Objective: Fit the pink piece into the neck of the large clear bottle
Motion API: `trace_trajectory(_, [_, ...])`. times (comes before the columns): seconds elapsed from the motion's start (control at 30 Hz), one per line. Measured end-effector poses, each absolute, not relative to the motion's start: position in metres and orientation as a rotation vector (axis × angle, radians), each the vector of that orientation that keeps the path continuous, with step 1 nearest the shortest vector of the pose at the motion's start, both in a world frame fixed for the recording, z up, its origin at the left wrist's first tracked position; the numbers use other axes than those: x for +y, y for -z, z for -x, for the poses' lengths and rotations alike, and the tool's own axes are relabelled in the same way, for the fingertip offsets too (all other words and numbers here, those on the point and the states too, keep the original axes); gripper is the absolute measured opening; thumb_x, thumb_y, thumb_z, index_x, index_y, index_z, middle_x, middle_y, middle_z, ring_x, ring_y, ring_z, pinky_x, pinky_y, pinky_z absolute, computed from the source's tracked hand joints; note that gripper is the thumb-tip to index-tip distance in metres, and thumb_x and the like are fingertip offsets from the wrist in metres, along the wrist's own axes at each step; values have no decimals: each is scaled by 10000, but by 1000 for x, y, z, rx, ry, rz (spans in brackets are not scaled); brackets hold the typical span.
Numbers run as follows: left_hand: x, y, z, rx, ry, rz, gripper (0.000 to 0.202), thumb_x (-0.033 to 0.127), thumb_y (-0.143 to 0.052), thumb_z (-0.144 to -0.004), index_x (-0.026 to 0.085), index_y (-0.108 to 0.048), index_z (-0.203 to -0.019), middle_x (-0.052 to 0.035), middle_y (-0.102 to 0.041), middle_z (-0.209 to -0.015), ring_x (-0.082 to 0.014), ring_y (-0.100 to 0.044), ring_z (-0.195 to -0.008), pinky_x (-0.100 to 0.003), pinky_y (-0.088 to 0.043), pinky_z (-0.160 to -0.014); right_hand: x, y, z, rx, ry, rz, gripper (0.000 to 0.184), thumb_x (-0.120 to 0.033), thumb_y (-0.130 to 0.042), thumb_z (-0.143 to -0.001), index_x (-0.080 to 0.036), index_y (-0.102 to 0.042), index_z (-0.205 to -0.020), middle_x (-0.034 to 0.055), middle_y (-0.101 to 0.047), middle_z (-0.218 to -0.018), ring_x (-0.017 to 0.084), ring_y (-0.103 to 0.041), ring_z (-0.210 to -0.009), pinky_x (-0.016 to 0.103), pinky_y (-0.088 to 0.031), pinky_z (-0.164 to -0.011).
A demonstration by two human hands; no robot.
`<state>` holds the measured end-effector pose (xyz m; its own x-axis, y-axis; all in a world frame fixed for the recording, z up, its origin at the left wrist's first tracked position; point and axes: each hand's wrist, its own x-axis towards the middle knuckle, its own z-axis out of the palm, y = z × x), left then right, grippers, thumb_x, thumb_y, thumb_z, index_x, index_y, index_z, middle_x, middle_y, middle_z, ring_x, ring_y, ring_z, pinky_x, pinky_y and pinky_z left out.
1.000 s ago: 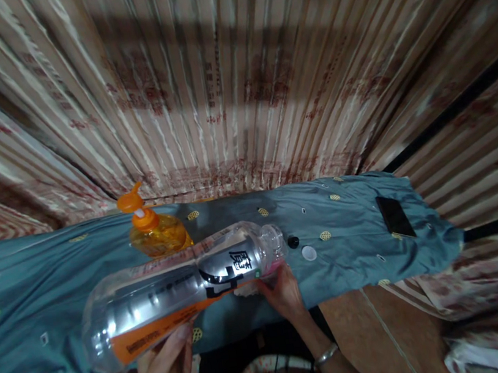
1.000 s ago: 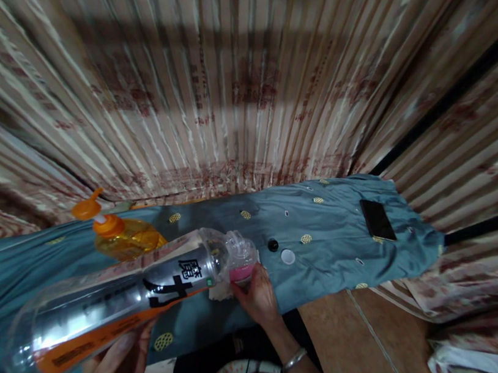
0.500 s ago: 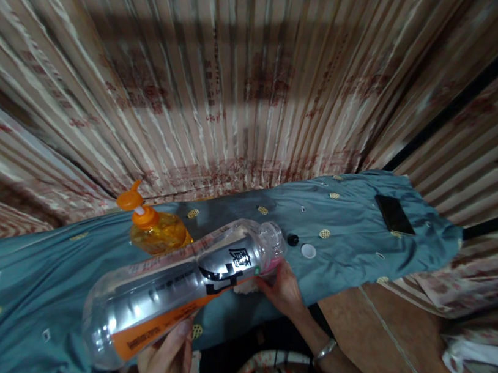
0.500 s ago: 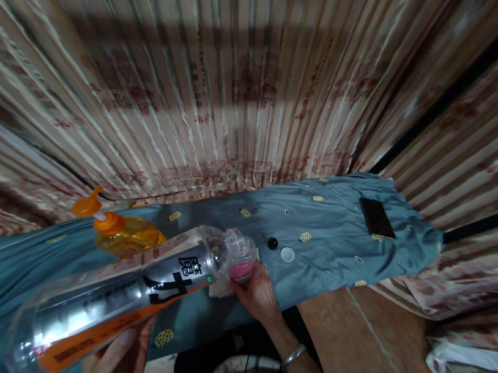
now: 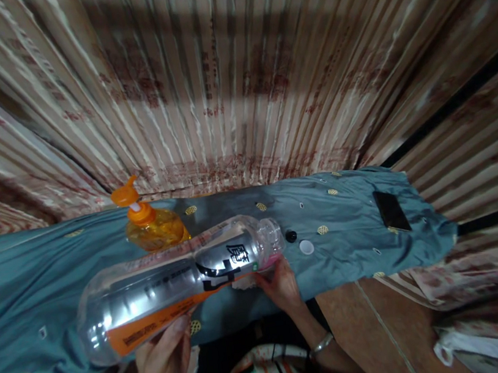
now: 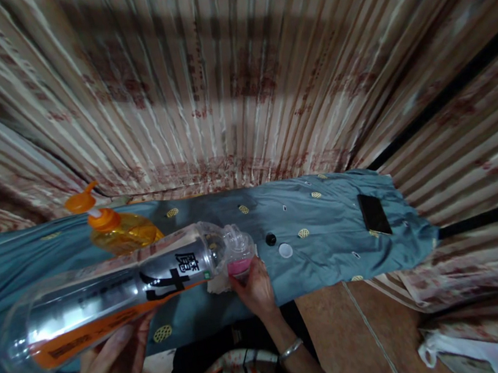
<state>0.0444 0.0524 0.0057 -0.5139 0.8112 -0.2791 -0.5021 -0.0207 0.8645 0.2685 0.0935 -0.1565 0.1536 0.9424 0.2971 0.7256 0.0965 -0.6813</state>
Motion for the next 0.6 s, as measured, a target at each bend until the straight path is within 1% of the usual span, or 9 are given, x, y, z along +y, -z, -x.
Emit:
trace_trajectory(0.1, [50,-1,-41,1256,-1711,-358,422,219,-918,-451,255,-785,-850,-2,-741,-682,-271,-734,-673,-403,-643,-679,93,156,-268,-1624,-362,1677,507,-519,-681,-861,-155,-552,-1189,178,-684,-1107,360,-670,-1061,529,-572,-890])
trace_trajectory(0.2, [49,0,-41,1265,-1707,-344,424,196,-911,-470,259,-785,-870,-2,-753,-712,-279,-740,-703,-405,-643,-669,93,155,-268,-1629,-354,1670,496,-534,-666,-871,-153,-559,-1170,174,-686,-1085,354,-673,-1055,516,-576,-887])
trace_trajectory(0.33, [51,-1,-42,1243,-1725,-340,456,196,-928,-437,258,-790,-867,1,-745,-684,-256,-726,-646,-361,-632,-627,93,152,-268,-1634,-357,1671,486,-529,-659,-876,-153,-553,-1165,171,-686,-1080,349,-675,-1044,499,-573,-896])
trace_trajectory(0.43, [52,-7,-45,1235,-1736,-341,447,204,-940,-420,261,-791,-839,5,-737,-665,-232,-710,-604,-341,-627,-617,92,149,-267,-1638,-358,1698,485,-498,-670,-869,-161,-536,-1191,172,-684,-1091,355,-676,-1038,483,-570,-897])
trace_trajectory(0.6, [54,-15,-51,1261,-1747,-300,381,252,-951,-406,256,-776,-744,2,-727,-638,-244,-718,-630,-318,-620,-568,91,145,-267,-1660,-348,1696,447,-457,-650,-885,-155,-517,-1187,178,-684,-1083,365,-681,-1029,473,-568,-887])
